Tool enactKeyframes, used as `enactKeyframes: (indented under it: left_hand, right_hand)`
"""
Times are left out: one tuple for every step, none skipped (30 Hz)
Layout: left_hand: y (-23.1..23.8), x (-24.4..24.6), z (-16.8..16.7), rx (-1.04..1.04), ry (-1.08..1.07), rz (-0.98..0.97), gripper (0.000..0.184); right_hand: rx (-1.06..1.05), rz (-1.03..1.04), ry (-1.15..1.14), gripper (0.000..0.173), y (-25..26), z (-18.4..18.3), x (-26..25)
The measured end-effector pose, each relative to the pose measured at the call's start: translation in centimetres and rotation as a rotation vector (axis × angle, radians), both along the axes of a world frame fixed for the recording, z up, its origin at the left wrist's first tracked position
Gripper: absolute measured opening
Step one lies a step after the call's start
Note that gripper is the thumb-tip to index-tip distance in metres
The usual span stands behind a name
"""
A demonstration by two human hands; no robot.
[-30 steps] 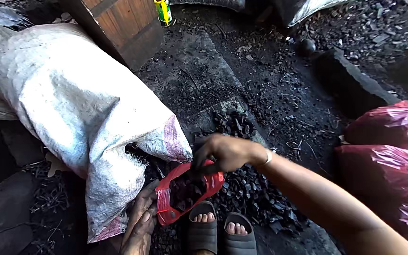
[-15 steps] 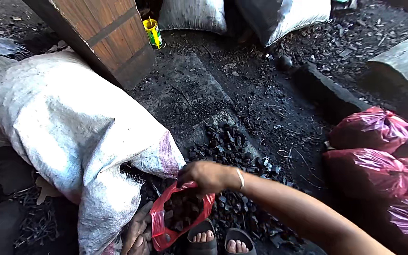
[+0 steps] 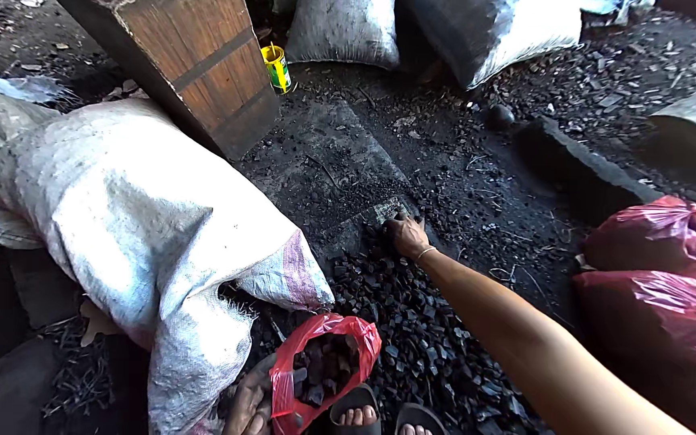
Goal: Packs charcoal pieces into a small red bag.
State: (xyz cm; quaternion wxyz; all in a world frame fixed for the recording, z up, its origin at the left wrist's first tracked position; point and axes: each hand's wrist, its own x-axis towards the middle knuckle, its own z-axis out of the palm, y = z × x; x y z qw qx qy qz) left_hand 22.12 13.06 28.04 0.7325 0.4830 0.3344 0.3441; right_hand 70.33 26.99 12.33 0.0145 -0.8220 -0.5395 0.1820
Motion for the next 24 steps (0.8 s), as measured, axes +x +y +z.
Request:
enactKeyframes:
  left_hand:
    - [0.0,0.1,0.0,0.002,-0.004,0.001,0.069]
    - [0.1,0.1,0.0,0.006,-0.006,0.005,0.070]
    - [0.0,0.1,0.1,0.014,-0.004,0.010,0.071]
    - [-0.1,0.1,0.2,0.018,-0.003,0.023,0.071]
    - [-0.2,0.2,0.3,0.022,0.003,0.043,0.072]
    - [-0.2,0.4,0.4,0.024,0.007,0.059,0.073]
    - [-0.2,0.6,0.4,0.020,0.006,0.070,0.074]
    - [0.0,0.8,0.5,0.011,0.004,0.083,0.076]
    - [0.1,1.0,0.6,0.003,0.005,0.097,0.077]
    - [0.3,1.1,0.8,-0.005,0.008,0.107,0.077]
    - [0.4,1.1,1.0,-0.013,0.016,0.114,0.077]
    - [0.6,1.0,1.2,-0.019,0.024,0.115,0.076]
    - [0.7,1.1,1.2,-0.027,0.026,0.112,0.075]
    - [0.7,1.2,1.1,-0.035,0.023,0.103,0.074]
    - [0.8,1.2,1.0,-0.038,0.020,0.087,0.073]
    - [0.9,1.2,0.9,-0.036,0.019,0.071,0.072]
    - [1.0,1.0,0.8,-0.035,0.013,0.055,0.071]
    - [1.0,0.9,0.7,-0.040,0.006,0.044,0.069]
    - [1.0,0.7,0.7,-0.051,0.001,0.034,0.068]
    - [1.0,0.5,0.7,-0.063,-0.006,0.031,0.066]
    - [1.2,0.4,0.6,-0.069,-0.012,0.028,0.066]
    - [1.2,0.4,0.5,-0.064,-0.010,0.027,0.065]
    - [1.3,0.4,0.4,-0.051,-0.001,0.027,0.066]
    - [1.3,0.6,0.3,-0.041,0.008,0.027,0.067]
  right_hand:
    - [0.045,-0.015,0.006,0.030,-0.3,0.6,0.0]
    - [0.109,-0.025,0.016,0.029,-0.5,1.4,0.0]
    - [0.192,-0.023,0.023,0.028,-0.6,2.5,-0.3]
    - [0.285,-0.011,0.049,0.027,-0.8,4.0,-1.0]
    - [0.387,0.017,0.115,0.028,-1.1,5.9,-2.1]
    - [0.479,0.077,0.206,0.029,-1.7,8.0,-3.5]
    - [0.544,0.178,0.326,0.031,-2.6,10.1,-5.2]
    - [0.568,0.316,0.471,0.031,-3.7,11.6,-7.0]
    - [0.549,0.484,0.605,0.028,-4.9,12.5,-9.0]
    - [0.493,0.675,0.689,0.026,-6.0,12.8,-11.4]
    - [0.444,0.858,0.701,0.026,-7.1,12.9,-13.8]
    - [0.412,0.999,0.635,0.029,-8.1,12.8,-16.1]
    - [0.394,1.088,0.545,0.032,-8.9,12.4,-18.0]
    - [0.389,1.125,0.473,0.033,-9.5,11.7,-19.1]
    - [0.401,1.122,0.439,0.032,-9.7,11.1,-19.5]
    - [0.431,1.081,0.454,0.028,-9.7,10.8,-19.1]
    - [0.469,1.002,0.486,0.025,-9.5,10.8,-18.1]
    - [0.492,0.897,0.509,0.022,-9.1,10.8,-16.5]
    - [0.491,0.783,0.502,0.019,-8.6,10.7,-14.3]
    - [0.456,0.657,0.468,0.020,-7.8,10.4,-11.9]
    - [0.392,0.525,0.413,0.022,-7.0,9.8,-9.5]
    - [0.312,0.409,0.346,0.024,-6.1,9.0,-7.4]
    - [0.231,0.326,0.288,0.028,-5.3,8.1,-5.9]
    - [0.148,0.280,0.230,0.031,-4.5,7.3,-5.0]
